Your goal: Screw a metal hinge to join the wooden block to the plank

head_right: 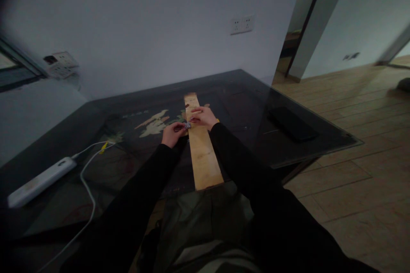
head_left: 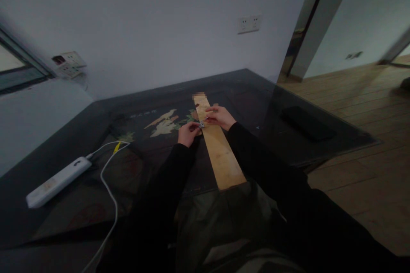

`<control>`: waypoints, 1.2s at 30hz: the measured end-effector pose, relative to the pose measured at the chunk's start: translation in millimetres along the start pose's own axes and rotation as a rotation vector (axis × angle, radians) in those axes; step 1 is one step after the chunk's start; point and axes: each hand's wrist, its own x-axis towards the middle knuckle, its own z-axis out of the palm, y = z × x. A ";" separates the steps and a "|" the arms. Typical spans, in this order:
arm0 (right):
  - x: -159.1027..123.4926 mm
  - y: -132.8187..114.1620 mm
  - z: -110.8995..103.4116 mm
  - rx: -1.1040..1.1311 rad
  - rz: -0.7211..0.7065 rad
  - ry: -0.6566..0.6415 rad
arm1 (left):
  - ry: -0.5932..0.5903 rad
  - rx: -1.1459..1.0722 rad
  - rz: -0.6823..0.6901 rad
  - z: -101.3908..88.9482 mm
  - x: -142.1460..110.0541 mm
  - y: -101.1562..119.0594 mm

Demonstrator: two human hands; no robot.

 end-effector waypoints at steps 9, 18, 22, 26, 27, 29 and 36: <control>10.5 11.4 8.2 0.073 0.079 -0.005 | 0.010 -0.053 -0.021 1.6 0.5 -2.3; -5.9 13.4 17.9 -0.926 -0.291 0.012 | 0.027 -0.017 -0.009 0.5 1.1 -4.8; -6.3 15.1 20.0 -1.133 -0.268 0.086 | 0.024 -0.046 -0.023 -0.5 -0.4 -0.6; -6.7 15.9 22.0 -1.159 -0.240 0.071 | 0.028 -0.049 -0.046 -1.7 -1.4 2.9; -6.6 16.4 22.3 -1.161 -0.236 0.066 | 0.023 -0.056 -0.051 -1.9 -1.5 3.4; -5.3 17.9 21.9 -1.153 -0.239 0.062 | 0.016 -0.072 -0.060 -2.2 -1.4 3.8; 7.8 19.7 12.3 -0.850 -0.309 0.120 | -0.016 -0.150 -0.110 -3.5 1.3 3.3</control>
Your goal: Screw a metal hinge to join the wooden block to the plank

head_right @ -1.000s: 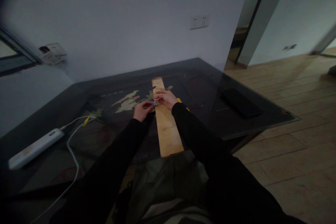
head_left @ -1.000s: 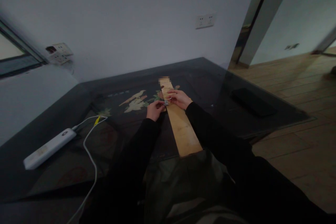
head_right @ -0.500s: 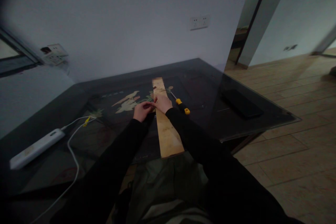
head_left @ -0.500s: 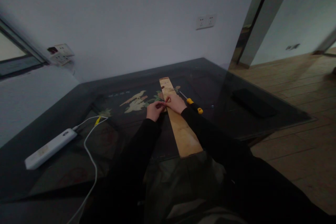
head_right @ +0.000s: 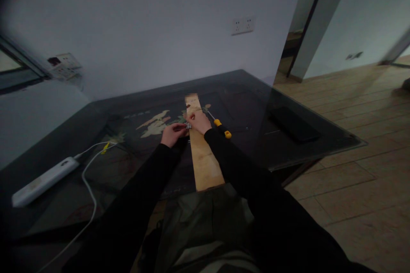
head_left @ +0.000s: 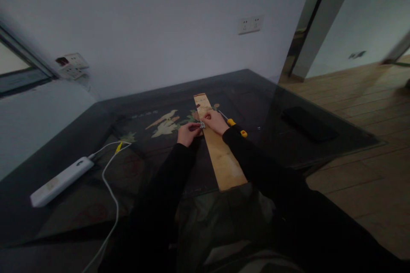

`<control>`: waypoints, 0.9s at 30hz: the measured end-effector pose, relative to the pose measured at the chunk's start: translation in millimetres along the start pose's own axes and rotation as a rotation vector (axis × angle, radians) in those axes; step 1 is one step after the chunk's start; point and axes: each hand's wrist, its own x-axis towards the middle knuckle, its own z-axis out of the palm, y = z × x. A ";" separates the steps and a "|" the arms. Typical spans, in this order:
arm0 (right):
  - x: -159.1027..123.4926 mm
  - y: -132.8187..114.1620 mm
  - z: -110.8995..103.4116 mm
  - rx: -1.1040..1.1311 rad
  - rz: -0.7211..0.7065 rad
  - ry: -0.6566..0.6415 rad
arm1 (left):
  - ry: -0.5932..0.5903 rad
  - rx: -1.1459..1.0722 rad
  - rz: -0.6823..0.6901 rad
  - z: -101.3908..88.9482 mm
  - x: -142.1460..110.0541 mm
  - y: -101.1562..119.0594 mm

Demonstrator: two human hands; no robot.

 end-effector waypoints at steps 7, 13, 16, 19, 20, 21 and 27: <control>0.3 -1.6 -12.8 0.598 0.228 -0.171 | -0.027 -0.083 -0.107 -0.7 2.7 5.2; 9.7 -1.7 -23.1 0.584 0.299 -0.185 | 0.063 -0.042 -0.305 6.3 20.9 12.4; 17.8 -1.7 -23.5 0.495 0.308 -0.188 | 0.042 -0.008 -0.378 9.1 27.3 18.1; 23.3 -3.4 -20.6 0.361 0.290 -0.189 | 0.023 0.029 -0.389 10.9 27.7 21.1; 24.1 -4.1 -19.3 0.306 0.272 -0.184 | 0.015 0.040 -0.386 11.3 26.8 21.5; 24.5 -4.8 -18.1 0.247 0.249 -0.176 | 0.010 0.048 -0.379 11.8 25.7 21.8; 19.2 -6.8 -12.4 -0.119 0.095 -0.166 | 0.028 0.161 -0.322 13.4 17.3 26.0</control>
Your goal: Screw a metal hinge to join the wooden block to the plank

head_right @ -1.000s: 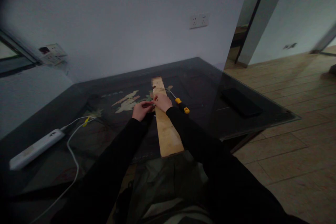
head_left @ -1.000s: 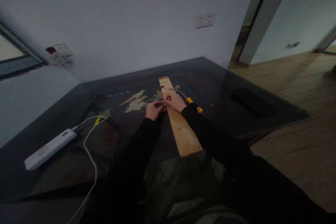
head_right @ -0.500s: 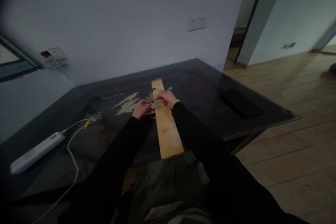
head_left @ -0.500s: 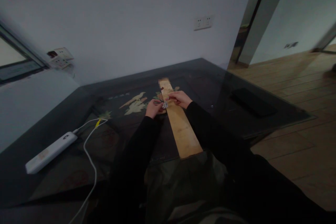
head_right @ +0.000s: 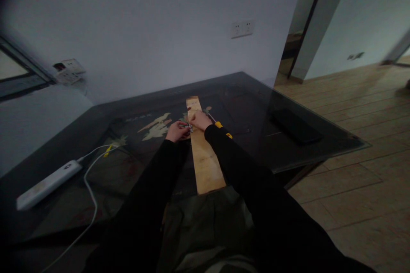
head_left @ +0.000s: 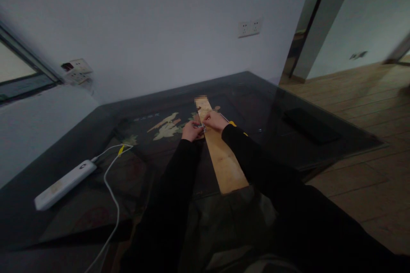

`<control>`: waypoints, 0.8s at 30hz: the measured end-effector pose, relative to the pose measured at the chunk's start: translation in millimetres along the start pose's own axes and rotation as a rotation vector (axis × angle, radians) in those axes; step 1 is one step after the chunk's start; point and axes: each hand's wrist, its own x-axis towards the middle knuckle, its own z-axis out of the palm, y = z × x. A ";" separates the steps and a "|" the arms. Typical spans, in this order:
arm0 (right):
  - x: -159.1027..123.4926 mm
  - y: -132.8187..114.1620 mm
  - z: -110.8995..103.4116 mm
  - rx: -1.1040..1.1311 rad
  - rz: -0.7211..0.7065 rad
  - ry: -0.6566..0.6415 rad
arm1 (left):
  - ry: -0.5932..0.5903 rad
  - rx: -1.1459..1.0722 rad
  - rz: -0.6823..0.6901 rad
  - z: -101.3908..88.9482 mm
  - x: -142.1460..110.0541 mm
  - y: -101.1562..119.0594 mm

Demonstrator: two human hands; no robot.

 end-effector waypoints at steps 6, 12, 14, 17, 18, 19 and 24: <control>-5.8 -2.3 8.5 -0.231 -0.038 0.034 | 0.007 0.049 0.021 -0.8 -1.8 -0.4; -10.7 -2.4 9.9 -0.367 -0.145 0.063 | 0.000 0.037 0.034 -0.3 0.0 -2.3; -12.2 -1.7 9.5 -0.416 -0.184 0.070 | 0.001 0.042 0.039 0.0 -0.2 -2.6; -13.6 -0.5 9.6 -0.447 -0.217 0.071 | 0.004 0.044 0.039 0.8 0.1 -3.3; -13.8 0.0 9.9 -0.455 -0.225 0.072 | 0.007 0.045 0.041 1.0 0.3 -3.7; -13.8 0.7 10.3 -0.458 -0.231 0.074 | 0.013 0.049 0.044 1.2 0.6 -4.0; -11.8 6.6 13.8 -0.419 -0.230 0.073 | 0.035 0.060 0.064 1.6 0.3 -4.1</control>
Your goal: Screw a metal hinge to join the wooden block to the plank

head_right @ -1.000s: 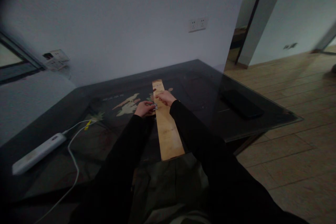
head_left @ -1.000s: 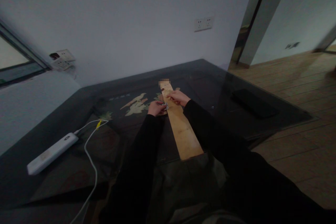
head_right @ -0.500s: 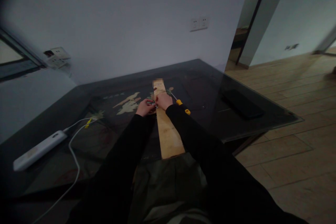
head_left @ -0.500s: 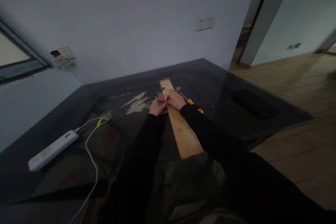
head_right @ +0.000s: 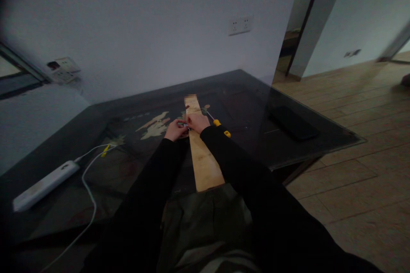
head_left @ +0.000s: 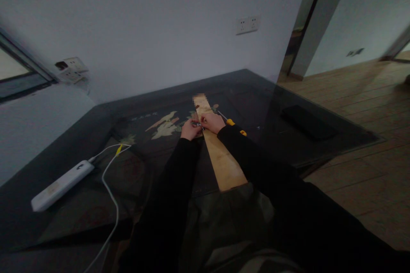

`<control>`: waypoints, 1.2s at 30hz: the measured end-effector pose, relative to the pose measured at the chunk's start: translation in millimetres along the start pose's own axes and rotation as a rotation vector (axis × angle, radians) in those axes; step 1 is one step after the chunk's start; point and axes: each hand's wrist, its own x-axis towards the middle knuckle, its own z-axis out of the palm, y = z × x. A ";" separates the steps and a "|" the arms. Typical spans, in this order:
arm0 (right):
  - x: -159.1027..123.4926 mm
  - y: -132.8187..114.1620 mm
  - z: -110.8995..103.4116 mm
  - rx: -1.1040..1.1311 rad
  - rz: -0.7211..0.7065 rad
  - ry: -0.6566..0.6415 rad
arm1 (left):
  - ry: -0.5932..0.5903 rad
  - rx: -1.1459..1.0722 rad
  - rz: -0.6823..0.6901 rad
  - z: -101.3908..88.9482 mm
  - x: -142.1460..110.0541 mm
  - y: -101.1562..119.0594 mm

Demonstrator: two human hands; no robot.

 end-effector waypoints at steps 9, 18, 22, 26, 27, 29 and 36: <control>9.6 3.8 -1.2 0.403 -0.045 0.240 | -0.009 0.021 -0.001 -0.5 -1.2 0.8; 7.6 5.5 -16.3 1.165 0.348 -0.117 | -0.034 0.033 0.015 -2.7 -1.2 1.1; 5.7 7.4 -20.8 1.218 0.358 -0.187 | -0.036 0.015 0.016 -2.7 -1.5 1.0; 4.4 11.3 -20.1 1.105 0.323 -0.197 | -0.041 0.012 0.022 -2.4 -1.1 0.1; 4.4 13.0 -19.8 1.006 0.286 -0.192 | -0.043 0.011 0.021 -2.2 -0.9 -0.2; 4.9 16.4 -19.7 0.776 0.168 -0.186 | -0.048 0.007 0.021 -1.8 -0.2 -1.1; 1.9 14.4 -18.8 0.353 -0.038 -0.223 | -0.041 0.008 -0.006 -1.4 0.5 -0.9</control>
